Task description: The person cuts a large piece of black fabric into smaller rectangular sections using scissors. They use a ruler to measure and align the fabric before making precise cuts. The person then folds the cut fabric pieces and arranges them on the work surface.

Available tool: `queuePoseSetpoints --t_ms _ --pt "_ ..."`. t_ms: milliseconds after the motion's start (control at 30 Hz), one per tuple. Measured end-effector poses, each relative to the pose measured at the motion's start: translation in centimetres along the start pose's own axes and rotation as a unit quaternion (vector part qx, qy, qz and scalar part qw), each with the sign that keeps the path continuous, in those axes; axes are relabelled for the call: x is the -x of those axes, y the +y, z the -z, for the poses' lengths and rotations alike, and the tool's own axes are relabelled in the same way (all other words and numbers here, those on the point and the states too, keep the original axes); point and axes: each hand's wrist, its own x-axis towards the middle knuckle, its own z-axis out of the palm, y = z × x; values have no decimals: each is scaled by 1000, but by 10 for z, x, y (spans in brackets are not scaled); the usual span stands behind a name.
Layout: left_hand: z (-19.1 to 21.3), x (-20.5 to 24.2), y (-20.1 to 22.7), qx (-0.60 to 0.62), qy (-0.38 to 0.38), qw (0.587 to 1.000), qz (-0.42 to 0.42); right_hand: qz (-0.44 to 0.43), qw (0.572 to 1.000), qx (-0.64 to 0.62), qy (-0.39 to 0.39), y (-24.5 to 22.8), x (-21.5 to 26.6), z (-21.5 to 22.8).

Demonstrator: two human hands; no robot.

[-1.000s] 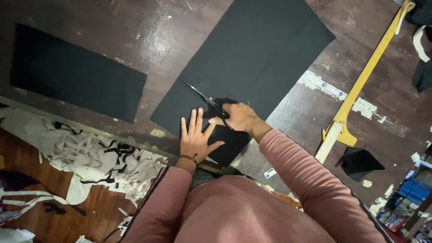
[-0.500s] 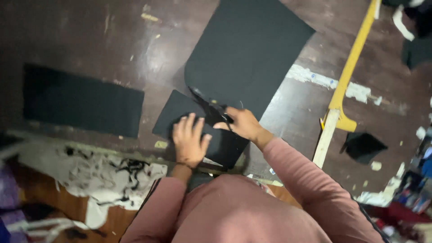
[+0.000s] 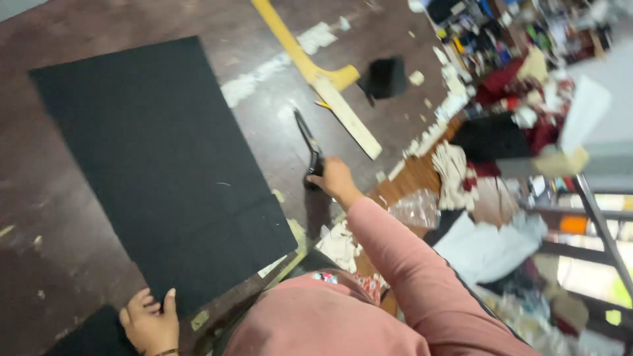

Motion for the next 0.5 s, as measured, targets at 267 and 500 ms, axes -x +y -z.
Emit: queuePoseSetpoints --t_ms 267,500 --pt "-8 -10 -19 57 50 989 -130 22 997 -53 48 -96 101 -9" --pt "12 -9 4 65 31 984 -160 -78 984 -156 29 -121 132 -60"
